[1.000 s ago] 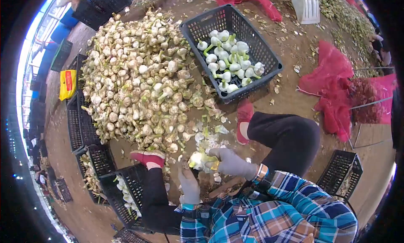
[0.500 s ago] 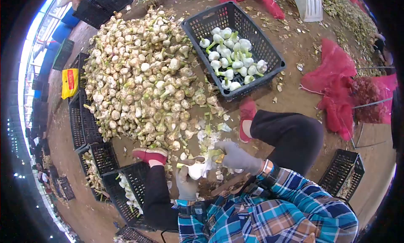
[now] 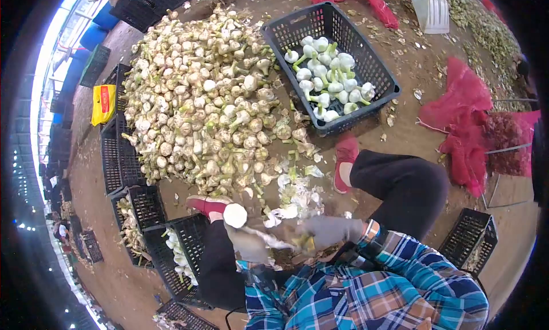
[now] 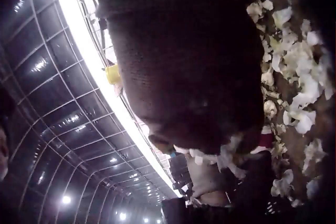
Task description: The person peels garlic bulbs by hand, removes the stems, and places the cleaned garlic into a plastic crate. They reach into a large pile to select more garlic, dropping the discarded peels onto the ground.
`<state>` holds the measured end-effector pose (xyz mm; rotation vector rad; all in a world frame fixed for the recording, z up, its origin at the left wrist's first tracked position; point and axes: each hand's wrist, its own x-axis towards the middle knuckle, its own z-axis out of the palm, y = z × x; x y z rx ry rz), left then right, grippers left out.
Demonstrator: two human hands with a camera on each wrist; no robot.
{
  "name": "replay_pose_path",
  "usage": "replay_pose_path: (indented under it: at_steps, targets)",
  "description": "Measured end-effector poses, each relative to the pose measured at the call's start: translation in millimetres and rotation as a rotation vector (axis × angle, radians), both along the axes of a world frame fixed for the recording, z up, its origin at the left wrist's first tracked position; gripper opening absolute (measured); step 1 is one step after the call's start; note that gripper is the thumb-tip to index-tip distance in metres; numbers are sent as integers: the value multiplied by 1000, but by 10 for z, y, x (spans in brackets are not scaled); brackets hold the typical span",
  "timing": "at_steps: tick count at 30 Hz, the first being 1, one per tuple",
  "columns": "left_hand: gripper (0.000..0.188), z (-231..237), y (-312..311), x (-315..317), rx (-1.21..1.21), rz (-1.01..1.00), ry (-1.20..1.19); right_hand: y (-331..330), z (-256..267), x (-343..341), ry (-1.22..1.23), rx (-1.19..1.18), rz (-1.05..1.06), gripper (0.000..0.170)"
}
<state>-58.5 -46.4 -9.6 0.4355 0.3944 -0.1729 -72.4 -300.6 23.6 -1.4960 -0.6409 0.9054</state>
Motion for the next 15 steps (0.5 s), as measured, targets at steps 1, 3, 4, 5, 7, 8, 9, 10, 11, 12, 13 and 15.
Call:
replay_pose_path:
  at_steps: [1,3,4,5,7,8,9,10,11,12,13,15]
  targets:
    - [48,120,-55,86,-52,58,39,-6,91,-39,75,-84,-8,39]
    - [49,159,-63,163,95,106,87,15,98,-72,-9,-120,104,45]
    - [49,123,-62,184,95,104,85,19,98,-85,-92,-158,216,52]
    - [49,87,-64,201,84,178,92,20,84,-101,-92,-158,213,52]
    - [50,99,-143,301,70,248,94,14,-2,-122,-172,-434,367,53]
    - [49,73,-213,379,69,255,131,24,-121,-167,-173,-438,363,53]
    - [47,90,-324,470,71,264,170,50,-287,-240,-276,-479,304,50]
    - [43,367,-604,587,167,127,83,76,-400,-289,-381,-519,245,46]
    - [43,668,-872,676,85,13,18,94,-455,-303,-382,-520,246,46]
    - [43,870,-1091,748,2,-101,-49,101,-491,-300,-450,-437,91,43]
    - [43,929,-1255,806,-3,-99,-49,95,-523,-302,-514,-352,-62,40]
    - [43,967,-1444,919,379,-229,-214,67,-488,-256,-504,-329,-96,40]
